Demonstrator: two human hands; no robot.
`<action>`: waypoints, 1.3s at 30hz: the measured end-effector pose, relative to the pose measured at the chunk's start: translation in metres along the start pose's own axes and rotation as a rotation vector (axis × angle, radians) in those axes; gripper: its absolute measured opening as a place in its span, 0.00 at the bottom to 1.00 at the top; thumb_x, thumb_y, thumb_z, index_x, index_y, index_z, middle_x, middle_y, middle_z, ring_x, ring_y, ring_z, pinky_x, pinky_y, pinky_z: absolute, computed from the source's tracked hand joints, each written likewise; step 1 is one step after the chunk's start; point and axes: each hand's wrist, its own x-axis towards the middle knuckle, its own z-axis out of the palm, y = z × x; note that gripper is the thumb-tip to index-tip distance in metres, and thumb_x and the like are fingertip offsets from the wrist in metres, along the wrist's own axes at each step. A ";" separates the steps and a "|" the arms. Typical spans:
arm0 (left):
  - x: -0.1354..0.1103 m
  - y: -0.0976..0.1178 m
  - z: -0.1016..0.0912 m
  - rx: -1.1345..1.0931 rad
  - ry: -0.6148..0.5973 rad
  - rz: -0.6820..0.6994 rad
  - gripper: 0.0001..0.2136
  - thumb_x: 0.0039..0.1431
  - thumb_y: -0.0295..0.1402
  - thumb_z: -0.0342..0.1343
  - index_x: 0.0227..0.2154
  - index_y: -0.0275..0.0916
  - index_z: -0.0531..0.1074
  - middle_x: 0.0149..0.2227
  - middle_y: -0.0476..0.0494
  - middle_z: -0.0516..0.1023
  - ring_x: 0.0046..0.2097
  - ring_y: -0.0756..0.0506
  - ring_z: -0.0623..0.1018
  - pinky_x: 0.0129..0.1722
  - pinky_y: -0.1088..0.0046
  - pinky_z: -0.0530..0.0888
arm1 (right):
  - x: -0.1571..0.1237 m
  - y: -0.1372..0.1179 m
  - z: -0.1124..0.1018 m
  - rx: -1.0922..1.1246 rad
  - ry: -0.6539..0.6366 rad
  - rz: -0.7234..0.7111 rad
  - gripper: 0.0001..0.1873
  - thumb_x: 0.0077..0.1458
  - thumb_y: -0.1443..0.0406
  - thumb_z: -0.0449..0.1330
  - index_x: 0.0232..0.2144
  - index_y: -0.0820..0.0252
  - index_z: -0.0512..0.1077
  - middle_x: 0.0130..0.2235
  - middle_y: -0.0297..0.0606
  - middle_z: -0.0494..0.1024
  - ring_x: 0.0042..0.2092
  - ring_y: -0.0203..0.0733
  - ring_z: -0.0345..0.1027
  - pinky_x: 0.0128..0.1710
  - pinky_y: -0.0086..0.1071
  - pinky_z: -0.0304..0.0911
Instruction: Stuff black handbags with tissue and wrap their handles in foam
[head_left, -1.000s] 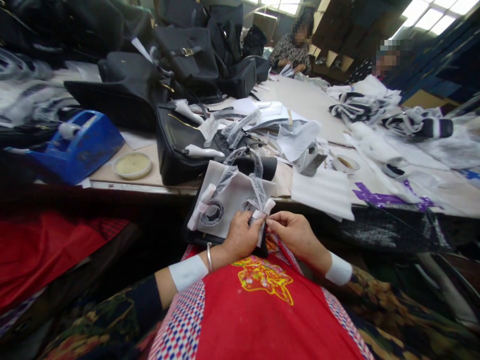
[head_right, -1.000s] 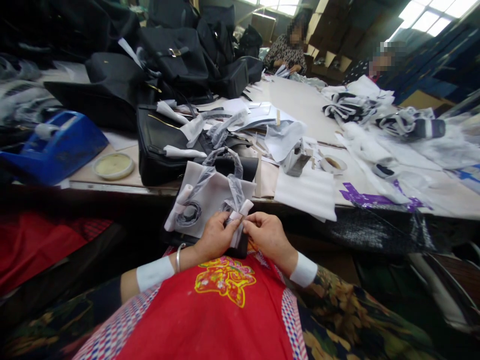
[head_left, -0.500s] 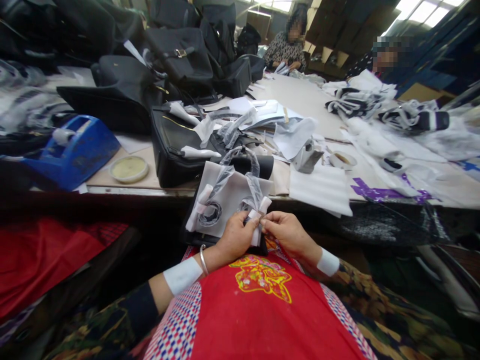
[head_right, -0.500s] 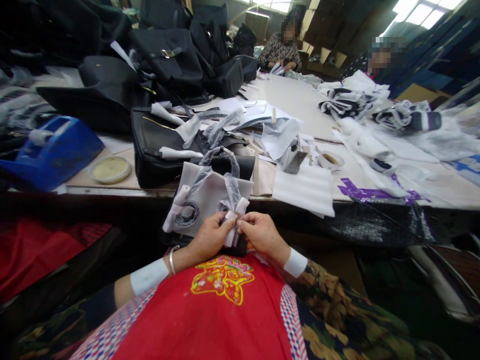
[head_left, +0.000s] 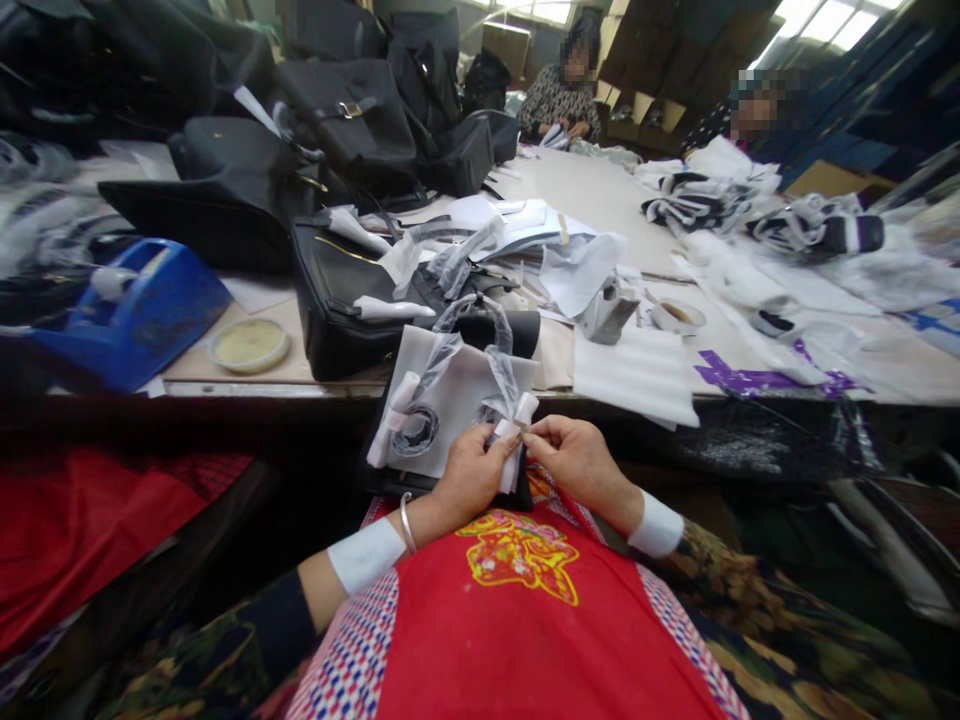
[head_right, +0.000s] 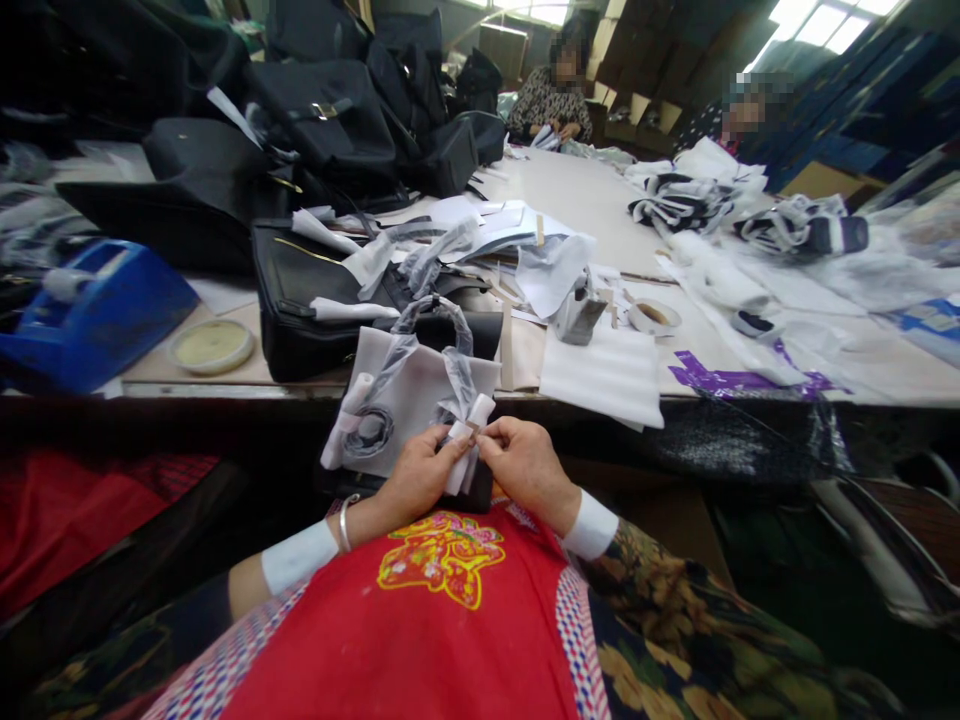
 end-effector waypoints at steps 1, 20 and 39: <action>0.000 0.000 0.000 0.000 -0.002 -0.004 0.13 0.64 0.39 0.54 0.36 0.34 0.78 0.32 0.44 0.79 0.34 0.46 0.74 0.34 0.72 0.67 | 0.001 -0.001 0.000 0.025 -0.007 0.025 0.11 0.53 0.59 0.62 0.29 0.61 0.78 0.28 0.40 0.82 0.29 0.42 0.74 0.29 0.32 0.66; 0.001 -0.010 0.003 -0.591 -0.171 -0.150 0.22 0.57 0.54 0.59 0.37 0.36 0.72 0.23 0.52 0.71 0.22 0.53 0.66 0.22 0.77 0.63 | 0.018 0.019 0.001 0.488 -0.316 0.007 0.22 0.53 0.50 0.67 0.23 0.61 0.69 0.22 0.30 0.70 0.24 0.32 0.57 0.26 0.28 0.53; -0.001 0.000 -0.002 -0.285 -0.189 0.018 0.23 0.67 0.53 0.47 0.38 0.37 0.73 0.34 0.44 0.78 0.35 0.45 0.76 0.35 0.69 0.73 | 0.006 -0.002 0.000 -0.143 0.276 -0.626 0.14 0.62 0.70 0.55 0.49 0.58 0.74 0.45 0.46 0.76 0.48 0.48 0.72 0.50 0.42 0.69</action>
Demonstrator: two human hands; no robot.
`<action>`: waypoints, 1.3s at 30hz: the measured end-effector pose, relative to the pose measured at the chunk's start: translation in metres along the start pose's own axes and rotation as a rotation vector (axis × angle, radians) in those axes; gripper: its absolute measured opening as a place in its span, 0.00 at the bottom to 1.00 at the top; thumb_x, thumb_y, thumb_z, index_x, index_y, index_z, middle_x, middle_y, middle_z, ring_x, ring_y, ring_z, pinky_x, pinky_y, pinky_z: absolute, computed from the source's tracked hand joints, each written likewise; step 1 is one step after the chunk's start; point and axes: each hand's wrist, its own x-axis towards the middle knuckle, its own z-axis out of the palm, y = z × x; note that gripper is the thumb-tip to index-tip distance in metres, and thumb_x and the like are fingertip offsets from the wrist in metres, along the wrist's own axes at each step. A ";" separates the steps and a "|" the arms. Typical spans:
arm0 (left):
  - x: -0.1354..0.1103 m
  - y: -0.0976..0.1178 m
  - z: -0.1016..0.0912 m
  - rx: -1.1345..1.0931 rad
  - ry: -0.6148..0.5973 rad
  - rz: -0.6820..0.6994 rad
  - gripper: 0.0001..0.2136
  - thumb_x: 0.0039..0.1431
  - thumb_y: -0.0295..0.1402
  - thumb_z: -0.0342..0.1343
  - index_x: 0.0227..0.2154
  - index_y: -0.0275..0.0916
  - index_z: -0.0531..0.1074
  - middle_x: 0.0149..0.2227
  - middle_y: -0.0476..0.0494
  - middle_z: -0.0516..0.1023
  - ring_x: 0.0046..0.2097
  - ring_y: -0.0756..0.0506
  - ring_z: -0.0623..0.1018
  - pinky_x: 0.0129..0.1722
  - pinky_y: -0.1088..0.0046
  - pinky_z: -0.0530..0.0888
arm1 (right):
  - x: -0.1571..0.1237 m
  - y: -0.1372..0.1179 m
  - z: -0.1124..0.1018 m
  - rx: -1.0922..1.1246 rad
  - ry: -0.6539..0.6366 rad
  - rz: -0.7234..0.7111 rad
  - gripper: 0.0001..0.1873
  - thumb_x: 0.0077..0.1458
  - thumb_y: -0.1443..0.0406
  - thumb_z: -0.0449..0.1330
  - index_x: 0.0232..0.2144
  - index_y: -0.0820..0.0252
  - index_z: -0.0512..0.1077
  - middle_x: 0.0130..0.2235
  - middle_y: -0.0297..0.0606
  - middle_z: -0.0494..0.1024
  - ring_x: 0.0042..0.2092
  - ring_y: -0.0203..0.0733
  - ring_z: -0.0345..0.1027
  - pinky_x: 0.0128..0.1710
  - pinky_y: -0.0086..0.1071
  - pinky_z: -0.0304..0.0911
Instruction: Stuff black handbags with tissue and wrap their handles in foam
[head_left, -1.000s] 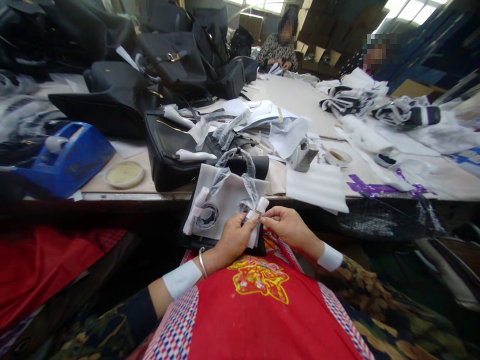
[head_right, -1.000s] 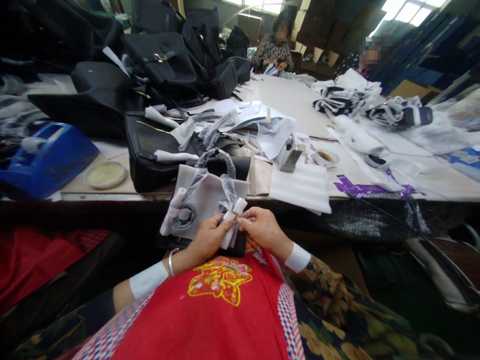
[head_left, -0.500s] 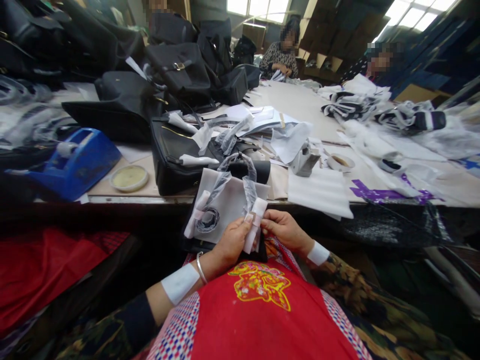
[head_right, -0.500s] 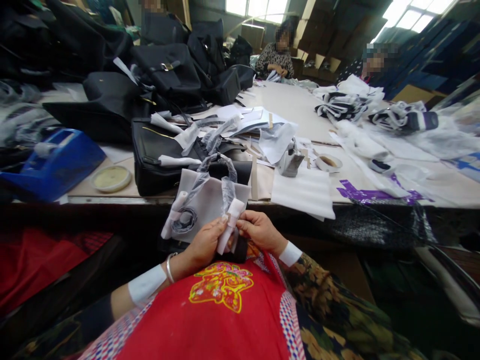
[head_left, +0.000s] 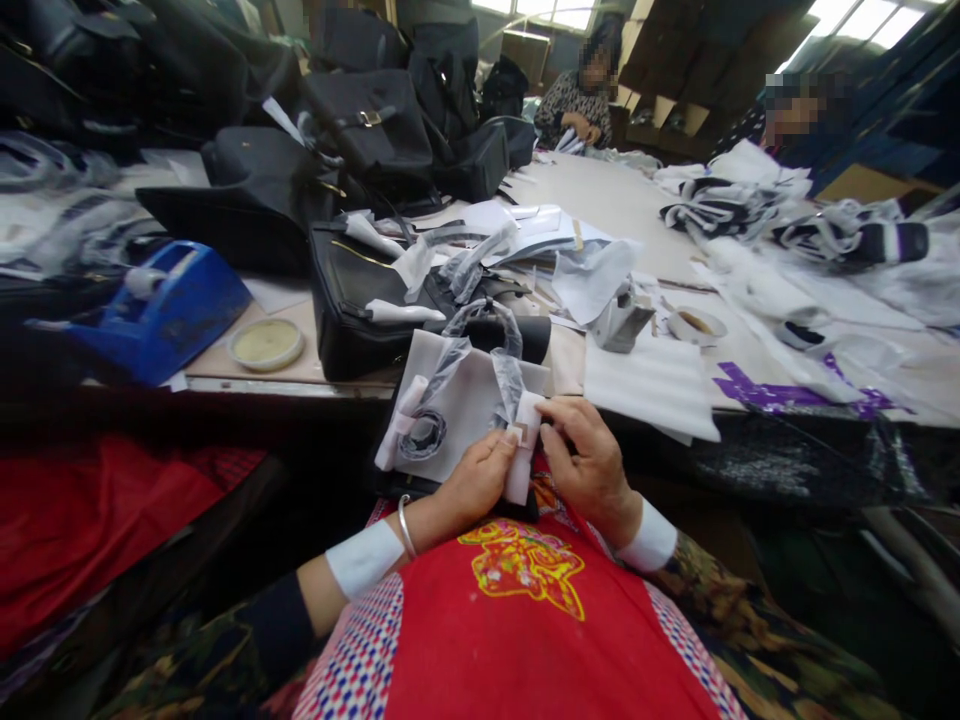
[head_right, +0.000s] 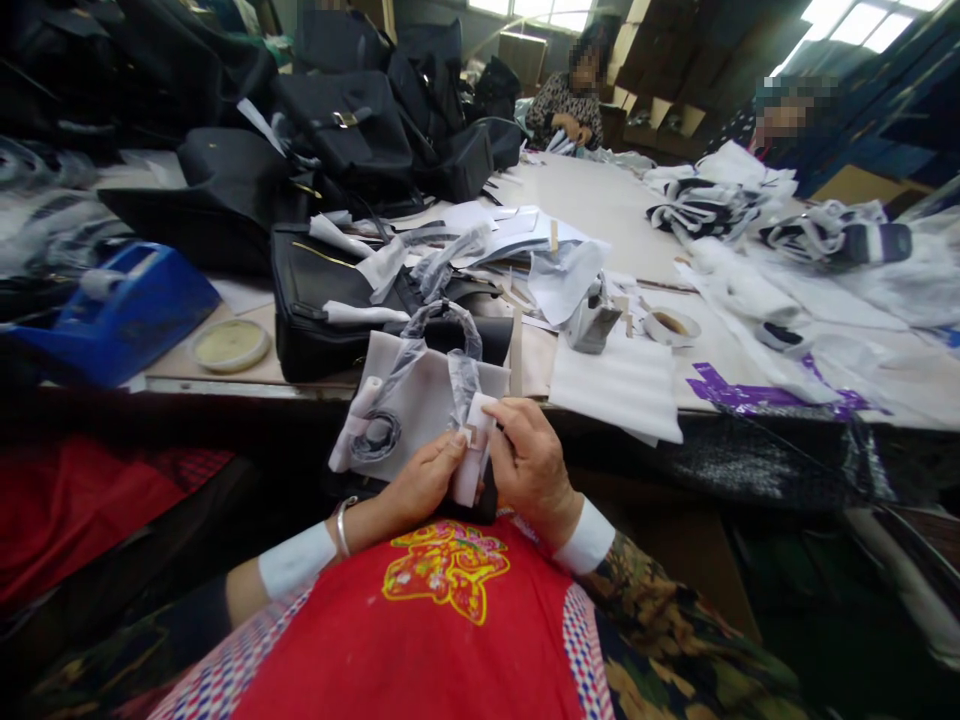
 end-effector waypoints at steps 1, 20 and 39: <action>0.000 -0.001 -0.001 0.009 0.007 0.023 0.22 0.67 0.52 0.47 0.38 0.37 0.74 0.35 0.44 0.78 0.37 0.44 0.75 0.37 0.69 0.73 | 0.000 -0.002 -0.002 -0.003 -0.026 -0.065 0.14 0.62 0.70 0.56 0.49 0.58 0.74 0.46 0.46 0.75 0.49 0.48 0.71 0.51 0.43 0.69; -0.003 -0.004 0.001 0.071 0.110 0.068 0.20 0.68 0.47 0.45 0.31 0.37 0.72 0.31 0.46 0.73 0.34 0.46 0.70 0.35 0.71 0.68 | -0.005 0.004 0.007 0.083 -0.137 -0.168 0.16 0.64 0.72 0.57 0.51 0.55 0.77 0.43 0.44 0.69 0.45 0.45 0.68 0.45 0.40 0.71; 0.009 0.012 0.003 0.036 0.065 -0.090 0.23 0.61 0.55 0.55 0.32 0.36 0.75 0.30 0.43 0.78 0.32 0.45 0.74 0.29 0.72 0.66 | 0.027 0.018 -0.002 0.527 -0.179 0.559 0.22 0.56 0.48 0.62 0.41 0.60 0.74 0.33 0.37 0.77 0.34 0.41 0.70 0.34 0.33 0.67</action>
